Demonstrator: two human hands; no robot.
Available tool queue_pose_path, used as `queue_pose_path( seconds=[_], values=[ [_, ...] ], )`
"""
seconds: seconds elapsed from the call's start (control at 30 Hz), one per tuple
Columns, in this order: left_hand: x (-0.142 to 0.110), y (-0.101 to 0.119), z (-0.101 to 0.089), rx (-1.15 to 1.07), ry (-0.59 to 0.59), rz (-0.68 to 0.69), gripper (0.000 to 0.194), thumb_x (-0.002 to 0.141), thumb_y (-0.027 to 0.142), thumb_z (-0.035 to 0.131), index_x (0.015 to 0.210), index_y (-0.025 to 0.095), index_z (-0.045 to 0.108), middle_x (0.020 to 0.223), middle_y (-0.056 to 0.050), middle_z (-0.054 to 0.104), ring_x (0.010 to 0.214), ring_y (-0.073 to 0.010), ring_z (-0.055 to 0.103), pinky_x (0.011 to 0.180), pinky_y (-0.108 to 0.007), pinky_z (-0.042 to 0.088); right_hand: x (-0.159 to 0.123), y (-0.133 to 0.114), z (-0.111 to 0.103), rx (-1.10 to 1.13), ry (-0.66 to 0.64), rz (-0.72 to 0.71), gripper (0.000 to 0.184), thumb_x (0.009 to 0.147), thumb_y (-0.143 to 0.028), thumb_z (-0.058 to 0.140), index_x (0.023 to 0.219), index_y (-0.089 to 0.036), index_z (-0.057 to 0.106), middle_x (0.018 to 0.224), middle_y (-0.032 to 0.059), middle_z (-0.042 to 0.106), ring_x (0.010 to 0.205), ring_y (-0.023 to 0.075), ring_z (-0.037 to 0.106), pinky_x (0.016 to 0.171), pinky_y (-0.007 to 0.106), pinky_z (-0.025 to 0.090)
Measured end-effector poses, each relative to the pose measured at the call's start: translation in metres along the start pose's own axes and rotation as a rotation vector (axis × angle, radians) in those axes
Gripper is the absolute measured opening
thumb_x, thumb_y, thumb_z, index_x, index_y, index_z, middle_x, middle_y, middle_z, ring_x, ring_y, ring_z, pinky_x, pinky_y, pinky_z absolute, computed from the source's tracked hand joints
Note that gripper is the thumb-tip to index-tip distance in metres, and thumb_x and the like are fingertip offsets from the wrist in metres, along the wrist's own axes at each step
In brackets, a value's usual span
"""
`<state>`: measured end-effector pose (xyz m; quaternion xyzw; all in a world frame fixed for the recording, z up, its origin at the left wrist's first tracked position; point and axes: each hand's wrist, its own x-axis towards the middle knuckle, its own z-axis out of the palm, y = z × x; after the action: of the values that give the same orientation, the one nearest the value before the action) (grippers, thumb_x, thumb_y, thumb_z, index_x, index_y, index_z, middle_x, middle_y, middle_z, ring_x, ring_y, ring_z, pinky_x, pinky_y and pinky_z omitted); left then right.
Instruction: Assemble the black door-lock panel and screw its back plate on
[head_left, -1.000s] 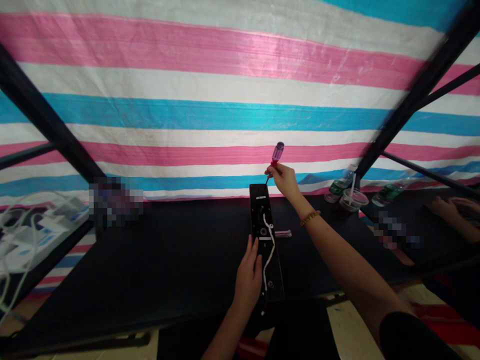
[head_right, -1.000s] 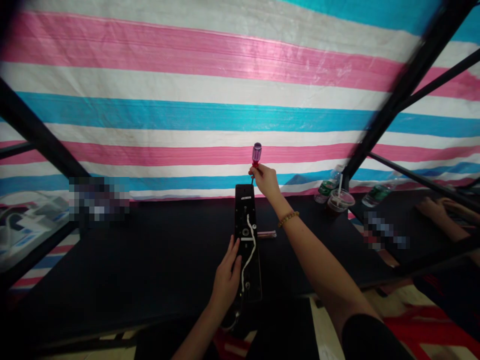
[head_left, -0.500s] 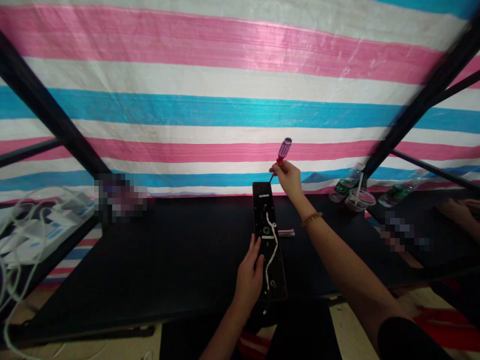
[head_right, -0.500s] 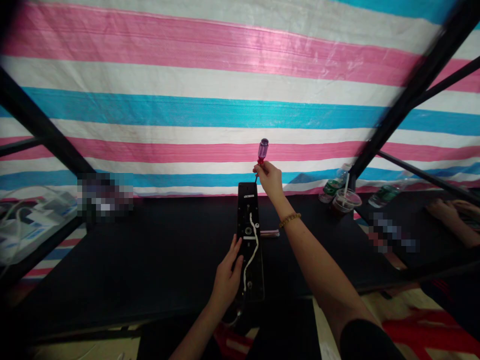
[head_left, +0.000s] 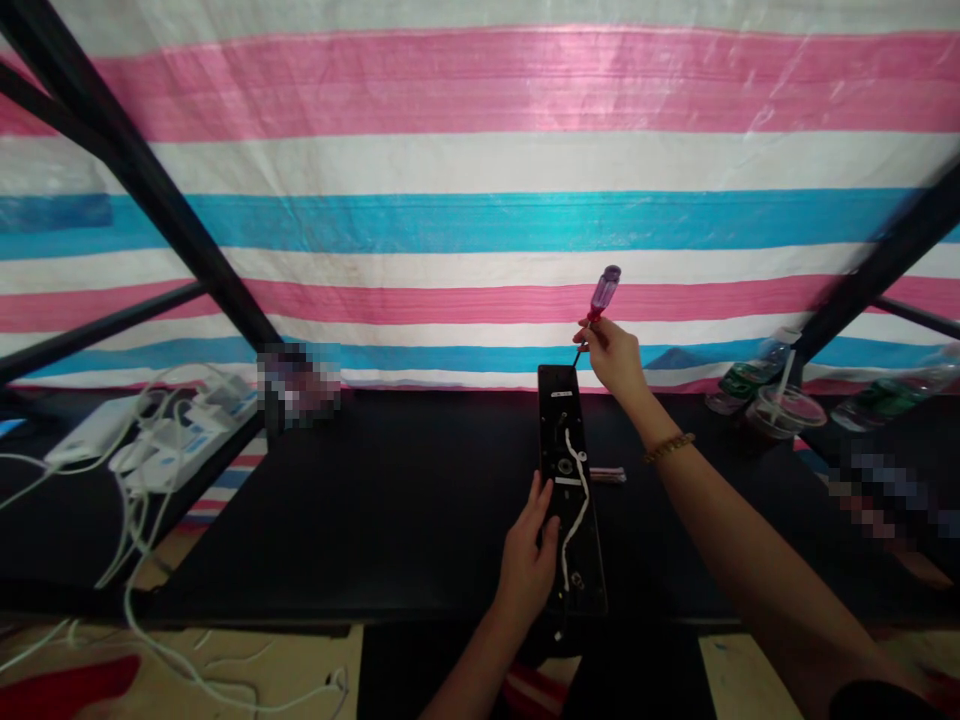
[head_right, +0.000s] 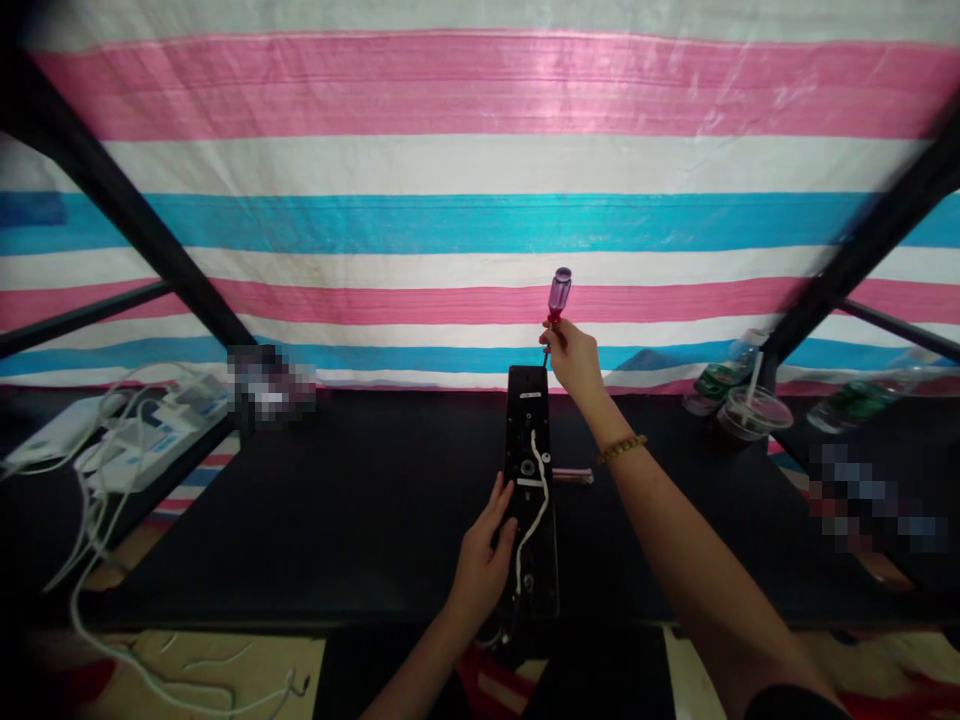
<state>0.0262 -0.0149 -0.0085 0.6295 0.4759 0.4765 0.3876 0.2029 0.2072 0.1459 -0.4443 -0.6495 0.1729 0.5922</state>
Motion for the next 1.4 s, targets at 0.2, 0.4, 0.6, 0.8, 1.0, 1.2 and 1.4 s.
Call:
queue_pose_path(
  seconds=[0.2, 0.4, 0.6, 0.8, 1.0, 1.2, 1.4],
  values=[
    [0.0, 0.003, 0.0, 0.0, 0.005, 0.006, 0.048, 0.099, 0.026, 0.046, 0.148, 0.029, 0.048, 0.161, -0.005, 0.035, 0.146, -0.022, 0.038, 0.122, -0.044, 0.031, -0.005, 0.004, 0.001, -0.018, 0.09, 0.009, 0.027, 0.08, -0.046, 0.069, 0.078, -0.02, 0.064, 0.074, 0.0024, 0.07, 0.064, 0.0183, 0.067, 0.063, 0.034, 0.06],
    [0.0, 0.004, -0.001, -0.002, 0.001, 0.021, 0.049, 0.099, 0.024, 0.046, 0.148, 0.029, 0.048, 0.162, -0.004, 0.034, 0.147, -0.0215, 0.036, 0.122, -0.043, 0.031, 0.0, 0.009, -0.004, 0.145, 0.098, 0.091, 0.027, 0.077, -0.043, 0.071, 0.088, -0.021, 0.061, 0.075, 0.0018, 0.073, 0.073, 0.0203, 0.072, 0.068, 0.035, 0.06],
    [-0.001, 0.006, -0.002, 0.013, 0.008, 0.028, 0.051, 0.098, 0.024, 0.05, 0.148, 0.03, 0.047, 0.161, -0.005, 0.034, 0.146, -0.0226, 0.038, 0.122, -0.044, 0.031, -0.001, 0.009, -0.004, 0.104, 0.042, 0.092, 0.029, 0.083, -0.049, 0.062, 0.084, -0.019, 0.062, 0.081, 0.0067, 0.073, 0.074, 0.0217, 0.072, 0.064, 0.036, 0.06],
    [-0.001, 0.004, -0.002, -0.004, -0.011, 0.014, 0.05, 0.098, 0.025, 0.049, 0.149, 0.029, 0.046, 0.162, -0.005, 0.032, 0.147, -0.0226, 0.036, 0.122, -0.043, 0.031, -0.003, 0.007, -0.004, 0.088, 0.16, 0.11, 0.027, 0.072, -0.041, 0.077, 0.084, -0.019, 0.065, 0.068, 0.0008, 0.071, 0.063, 0.0204, 0.07, 0.065, 0.036, 0.06],
    [-0.001, 0.005, -0.003, -0.043, -0.025, -0.009, 0.05, 0.098, 0.025, 0.047, 0.149, 0.028, 0.047, 0.163, -0.005, 0.031, 0.147, -0.0218, 0.035, 0.122, -0.043, 0.03, 0.001, 0.009, -0.001, 0.187, -0.03, 0.1, 0.029, 0.079, -0.045, 0.069, 0.086, -0.018, 0.067, 0.083, 0.0066, 0.074, 0.079, 0.0218, 0.073, 0.067, 0.036, 0.062],
    [-0.001, 0.003, -0.002, -0.056, -0.017, 0.001, 0.05, 0.098, 0.026, 0.048, 0.148, 0.027, 0.048, 0.163, -0.006, 0.031, 0.147, -0.0225, 0.036, 0.122, -0.043, 0.028, 0.0, 0.005, 0.005, 0.082, 0.036, 0.101, 0.033, 0.078, -0.049, 0.07, 0.09, -0.018, 0.067, 0.077, 0.0044, 0.072, 0.074, 0.0214, 0.072, 0.064, 0.035, 0.061],
    [-0.001, 0.004, -0.003, -0.043, -0.027, -0.006, 0.05, 0.099, 0.026, 0.047, 0.148, 0.026, 0.047, 0.163, -0.007, 0.031, 0.148, -0.0217, 0.035, 0.123, -0.043, 0.028, -0.001, 0.005, 0.007, 0.193, 0.098, 0.145, 0.028, 0.07, -0.042, 0.078, 0.076, -0.02, 0.061, 0.074, 0.0018, 0.072, 0.07, 0.0208, 0.072, 0.065, 0.036, 0.062]
  ],
)
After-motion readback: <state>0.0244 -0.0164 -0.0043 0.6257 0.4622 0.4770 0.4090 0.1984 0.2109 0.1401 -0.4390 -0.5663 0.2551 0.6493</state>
